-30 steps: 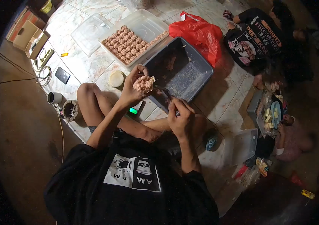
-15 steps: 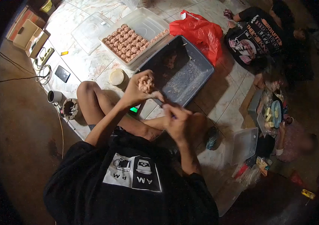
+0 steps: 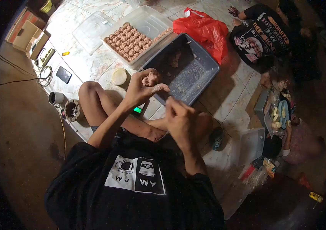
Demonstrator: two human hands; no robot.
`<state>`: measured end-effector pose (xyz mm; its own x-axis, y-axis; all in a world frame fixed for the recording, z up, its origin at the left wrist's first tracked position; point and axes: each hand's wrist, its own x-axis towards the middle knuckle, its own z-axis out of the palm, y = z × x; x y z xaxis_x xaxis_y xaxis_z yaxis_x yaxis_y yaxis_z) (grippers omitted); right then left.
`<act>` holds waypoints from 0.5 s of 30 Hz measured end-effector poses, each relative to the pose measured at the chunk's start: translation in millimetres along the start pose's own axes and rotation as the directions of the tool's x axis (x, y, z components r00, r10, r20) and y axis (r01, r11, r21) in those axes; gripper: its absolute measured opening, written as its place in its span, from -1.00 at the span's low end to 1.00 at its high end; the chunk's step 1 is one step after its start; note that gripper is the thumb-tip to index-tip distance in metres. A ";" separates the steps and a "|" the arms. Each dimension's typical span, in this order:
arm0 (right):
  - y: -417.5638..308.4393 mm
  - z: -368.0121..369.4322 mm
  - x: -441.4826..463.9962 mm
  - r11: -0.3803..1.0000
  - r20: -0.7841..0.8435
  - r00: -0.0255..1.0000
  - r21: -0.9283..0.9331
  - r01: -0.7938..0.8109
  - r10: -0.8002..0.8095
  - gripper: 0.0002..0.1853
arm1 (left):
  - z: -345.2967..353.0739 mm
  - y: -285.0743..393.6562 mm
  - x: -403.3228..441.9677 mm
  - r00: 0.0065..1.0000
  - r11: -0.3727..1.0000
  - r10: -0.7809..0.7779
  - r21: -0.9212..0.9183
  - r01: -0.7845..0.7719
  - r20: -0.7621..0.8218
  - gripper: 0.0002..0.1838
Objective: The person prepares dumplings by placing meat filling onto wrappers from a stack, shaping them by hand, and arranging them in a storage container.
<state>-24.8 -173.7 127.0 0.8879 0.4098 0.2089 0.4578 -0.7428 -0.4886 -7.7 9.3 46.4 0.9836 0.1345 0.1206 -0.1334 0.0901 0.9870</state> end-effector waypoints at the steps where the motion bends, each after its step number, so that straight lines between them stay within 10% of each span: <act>1: 10.0 -4.6 3.6 0.998 -0.048 0.999 0.052 -0.017 0.020 -0.90 | -3.4 3.4 0.0 0.999 0.997 -0.030 -0.065 0.031 0.016 -0.58; 15: 16.6 -34.6 16.1 0.985 0.011 1.000 0.173 0.001 -0.003 -0.82 | -15.5 8.5 2.0 0.999 0.999 0.037 0.035 -0.037 0.006 -0.56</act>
<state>-1.3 -197.7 151.6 0.8859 0.4180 0.2013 0.4443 -0.6393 -0.6277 -8.8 25.7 53.4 0.9786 0.1318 0.1578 -0.1655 0.0504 0.9849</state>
